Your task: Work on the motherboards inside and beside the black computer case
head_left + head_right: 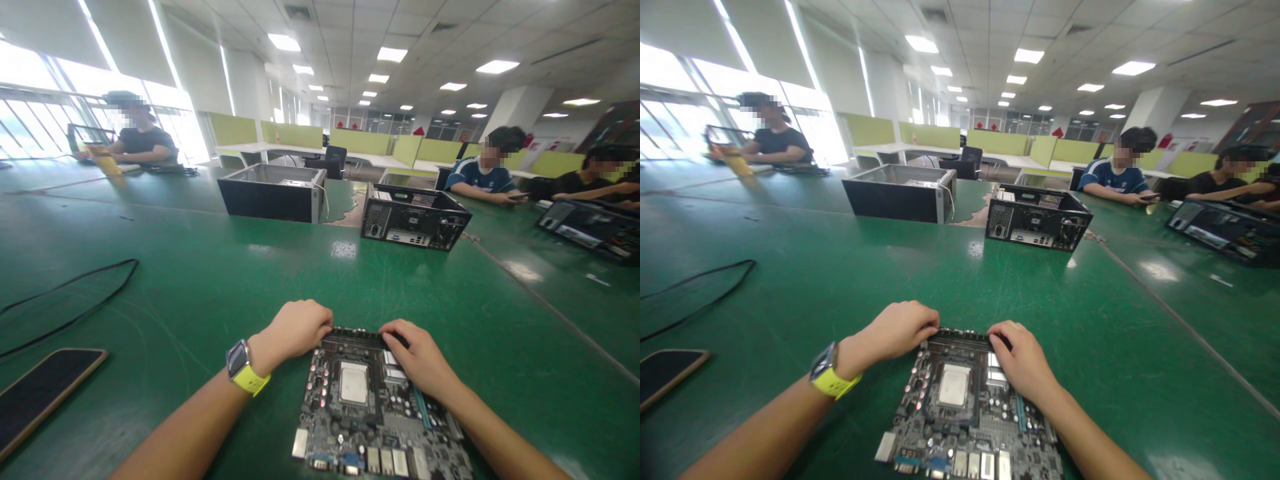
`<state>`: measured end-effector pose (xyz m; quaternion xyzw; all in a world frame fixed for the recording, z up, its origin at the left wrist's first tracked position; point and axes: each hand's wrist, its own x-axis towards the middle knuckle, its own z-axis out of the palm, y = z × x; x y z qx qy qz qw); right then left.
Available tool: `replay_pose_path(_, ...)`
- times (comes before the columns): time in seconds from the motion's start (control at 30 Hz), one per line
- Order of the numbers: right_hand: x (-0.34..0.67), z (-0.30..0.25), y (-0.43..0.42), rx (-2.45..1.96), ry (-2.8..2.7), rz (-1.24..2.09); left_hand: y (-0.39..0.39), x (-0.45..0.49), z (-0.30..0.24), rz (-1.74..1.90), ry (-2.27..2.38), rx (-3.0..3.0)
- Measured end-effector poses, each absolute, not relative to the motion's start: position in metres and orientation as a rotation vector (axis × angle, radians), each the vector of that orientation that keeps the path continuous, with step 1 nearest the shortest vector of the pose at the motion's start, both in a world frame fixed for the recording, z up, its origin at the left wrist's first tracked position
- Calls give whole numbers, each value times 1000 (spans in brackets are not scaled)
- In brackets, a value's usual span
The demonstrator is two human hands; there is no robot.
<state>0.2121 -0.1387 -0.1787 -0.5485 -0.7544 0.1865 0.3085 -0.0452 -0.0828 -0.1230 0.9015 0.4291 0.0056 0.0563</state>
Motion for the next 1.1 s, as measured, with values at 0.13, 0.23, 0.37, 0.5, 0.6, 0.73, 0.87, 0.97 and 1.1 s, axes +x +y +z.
replay_pose_path(0.13,212,-179,-138,-1454,-1998,492,-83,-45,-122,32,1298,2736)
replay_pose_path(0.23,212,-180,-139,-1455,-1993,493,-83,-45,-120,56,1287,2739)
replay_pose_path(0.37,213,-181,-139,-1462,-1964,495,-83,-46,-118,87,1249,2718)
replay_pose_path(0.5,213,-182,-138,-1459,-1968,511,-84,-45,-118,89,1271,2701)
replay_pose_path(0.6,213,-182,-139,-1466,-1959,511,-84,-45,-119,95,1264,2703)
replay_pose_path(0.73,212,-181,-139,-1480,-1944,513,-84,-44,-120,101,1265,2702)
replay_pose_path(0.87,211,-180,-139,-1477,-1946,516,-83,-44,-118,94,1267,2698)
replay_pose_path(0.97,211,-179,-140,-1472,-1920,531,-84,-44,-117,115,1268,2691)
replay_pose_path(1.1,211,-178,-140,-1462,-1914,552,-84,-45,-118,117,1257,2680)
